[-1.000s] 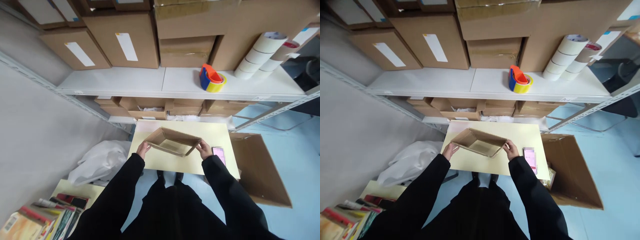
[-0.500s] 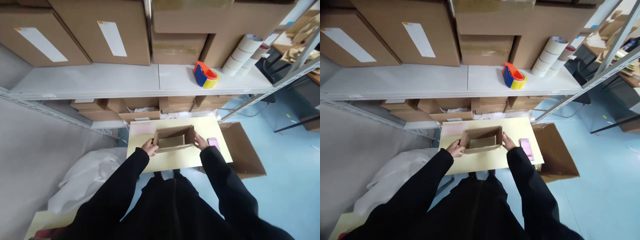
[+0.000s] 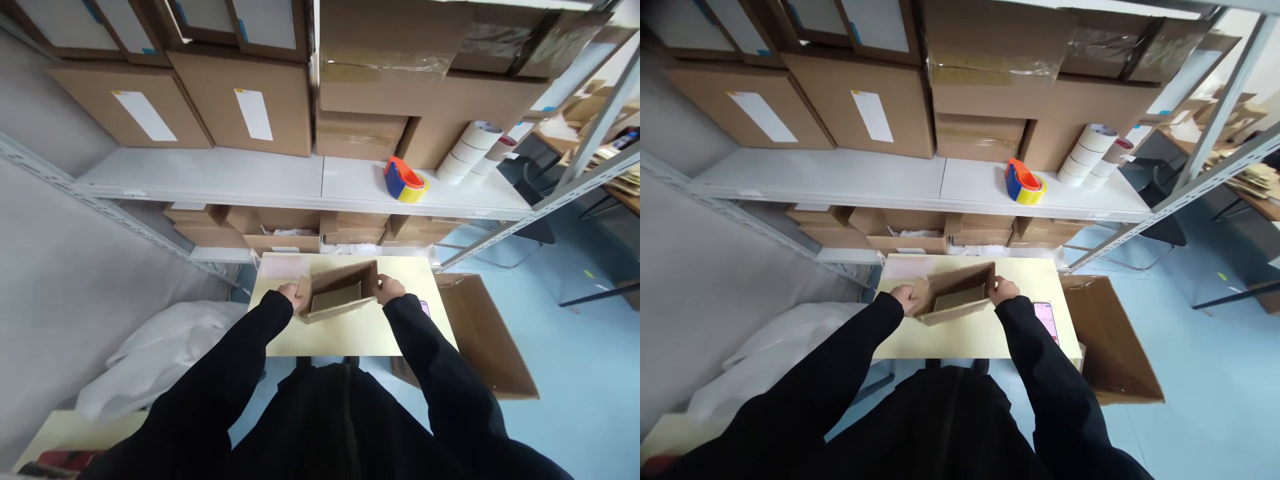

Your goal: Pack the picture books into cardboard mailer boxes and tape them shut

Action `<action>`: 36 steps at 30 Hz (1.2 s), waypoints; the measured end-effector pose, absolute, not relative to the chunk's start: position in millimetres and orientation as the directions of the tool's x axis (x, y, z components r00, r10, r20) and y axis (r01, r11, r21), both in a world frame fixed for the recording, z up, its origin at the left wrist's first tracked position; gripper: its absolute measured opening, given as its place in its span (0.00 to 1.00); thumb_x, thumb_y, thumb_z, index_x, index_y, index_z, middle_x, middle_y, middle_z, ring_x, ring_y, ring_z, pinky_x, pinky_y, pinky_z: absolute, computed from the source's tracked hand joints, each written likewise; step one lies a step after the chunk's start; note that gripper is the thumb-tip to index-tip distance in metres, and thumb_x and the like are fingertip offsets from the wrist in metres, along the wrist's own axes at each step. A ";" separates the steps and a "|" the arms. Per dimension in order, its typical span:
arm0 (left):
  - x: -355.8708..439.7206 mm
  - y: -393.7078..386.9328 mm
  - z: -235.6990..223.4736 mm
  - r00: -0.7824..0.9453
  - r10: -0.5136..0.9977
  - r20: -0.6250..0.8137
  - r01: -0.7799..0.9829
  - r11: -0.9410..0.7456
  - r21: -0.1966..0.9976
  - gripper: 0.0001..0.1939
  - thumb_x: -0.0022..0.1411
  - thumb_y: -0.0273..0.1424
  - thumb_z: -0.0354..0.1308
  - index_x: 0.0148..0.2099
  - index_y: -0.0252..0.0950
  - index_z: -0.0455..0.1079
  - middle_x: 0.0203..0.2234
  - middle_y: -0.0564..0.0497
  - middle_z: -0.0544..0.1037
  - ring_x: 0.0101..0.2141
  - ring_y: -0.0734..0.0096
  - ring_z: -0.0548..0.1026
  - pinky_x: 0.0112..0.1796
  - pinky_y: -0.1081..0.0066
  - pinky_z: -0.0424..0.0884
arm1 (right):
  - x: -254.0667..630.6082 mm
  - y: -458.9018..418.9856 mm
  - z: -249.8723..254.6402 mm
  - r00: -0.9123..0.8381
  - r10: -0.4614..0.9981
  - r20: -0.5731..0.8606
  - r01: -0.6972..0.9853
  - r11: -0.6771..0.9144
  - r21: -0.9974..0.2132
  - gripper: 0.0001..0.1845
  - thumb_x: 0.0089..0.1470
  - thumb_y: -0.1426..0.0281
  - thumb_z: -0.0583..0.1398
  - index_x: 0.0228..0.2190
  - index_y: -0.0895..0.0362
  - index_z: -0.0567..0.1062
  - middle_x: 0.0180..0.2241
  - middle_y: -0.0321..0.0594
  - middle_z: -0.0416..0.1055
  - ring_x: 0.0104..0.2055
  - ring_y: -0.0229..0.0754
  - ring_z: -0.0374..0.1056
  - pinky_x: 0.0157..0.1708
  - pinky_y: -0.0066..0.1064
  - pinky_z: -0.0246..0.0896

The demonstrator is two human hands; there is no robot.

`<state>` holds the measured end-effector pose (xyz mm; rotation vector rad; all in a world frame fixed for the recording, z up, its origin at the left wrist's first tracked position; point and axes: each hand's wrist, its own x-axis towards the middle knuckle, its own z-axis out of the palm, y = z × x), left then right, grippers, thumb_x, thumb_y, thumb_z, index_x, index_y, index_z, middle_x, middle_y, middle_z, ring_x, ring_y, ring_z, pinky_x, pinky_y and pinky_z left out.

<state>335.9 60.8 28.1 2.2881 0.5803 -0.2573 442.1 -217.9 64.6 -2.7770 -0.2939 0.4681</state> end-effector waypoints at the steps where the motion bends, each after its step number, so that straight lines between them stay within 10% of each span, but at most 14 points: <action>1: 335.9 60.7 27.9 0.864 0.366 -0.344 0.502 -0.607 0.615 0.05 0.41 0.28 0.60 0.26 0.34 0.71 0.24 0.47 0.76 0.32 0.60 0.74 0.32 0.70 0.67 | 441.1 -224.9 64.1 0.924 0.290 -0.249 0.206 -0.927 -0.314 0.15 0.45 0.71 0.55 0.39 0.55 0.71 0.30 0.41 0.74 0.36 0.45 0.70 0.33 0.32 0.62; 5: 334.6 55.5 24.4 0.800 0.482 -0.358 0.582 -0.474 0.661 0.09 0.48 0.32 0.57 0.33 0.34 0.70 0.28 0.49 0.77 0.30 0.68 0.75 0.26 0.76 0.69 | 430.9 -258.5 52.8 0.893 0.397 -0.210 0.245 -0.823 -0.513 0.17 0.45 0.74 0.53 0.40 0.54 0.69 0.30 0.37 0.72 0.23 0.36 0.69 0.24 0.26 0.62; 12: 331.1 43.7 21.2 0.782 0.457 -0.424 0.528 -0.125 0.840 0.14 0.47 0.30 0.59 0.38 0.32 0.67 0.23 0.52 0.74 0.21 0.76 0.71 0.20 0.77 0.70 | 421.6 -270.8 24.3 0.949 0.154 -0.275 -0.126 -0.614 -0.779 0.19 0.44 0.71 0.53 0.41 0.54 0.60 0.26 0.31 0.64 0.17 0.32 0.64 0.18 0.26 0.63; 18: 325.6 41.6 20.3 0.771 0.482 -0.416 0.594 -0.311 0.742 0.10 0.44 0.28 0.59 0.31 0.35 0.63 0.23 0.56 0.72 0.19 0.79 0.70 0.19 0.78 0.70 | 434.0 -277.6 22.3 0.931 0.365 0.030 0.314 -0.754 -0.578 0.34 0.34 0.67 0.63 0.46 0.54 0.60 0.39 0.43 0.64 0.38 0.47 0.66 0.36 0.40 0.64; 23: 324.3 42.9 18.2 0.701 0.523 -0.485 0.654 -0.200 0.730 0.08 0.51 0.27 0.55 0.34 0.36 0.58 0.29 0.54 0.71 0.24 0.79 0.72 0.23 0.78 0.72 | 445.1 -274.3 36.1 0.760 0.634 0.143 0.641 -0.696 -0.323 0.21 0.35 0.66 0.65 0.36 0.54 0.71 0.49 0.48 0.60 0.51 0.58 0.55 0.49 0.53 0.49; 36: 297.9 65.3 19.9 0.898 0.256 -0.358 0.379 -0.035 0.925 0.32 0.42 0.46 0.61 0.47 0.33 0.65 0.44 0.40 0.70 0.38 0.63 0.73 0.39 0.59 0.71 | 455.4 -285.4 39.6 0.667 0.733 0.131 0.661 -0.501 -0.559 0.19 0.46 0.65 0.56 0.41 0.57 0.72 0.44 0.47 0.67 0.47 0.47 0.63 0.48 0.41 0.60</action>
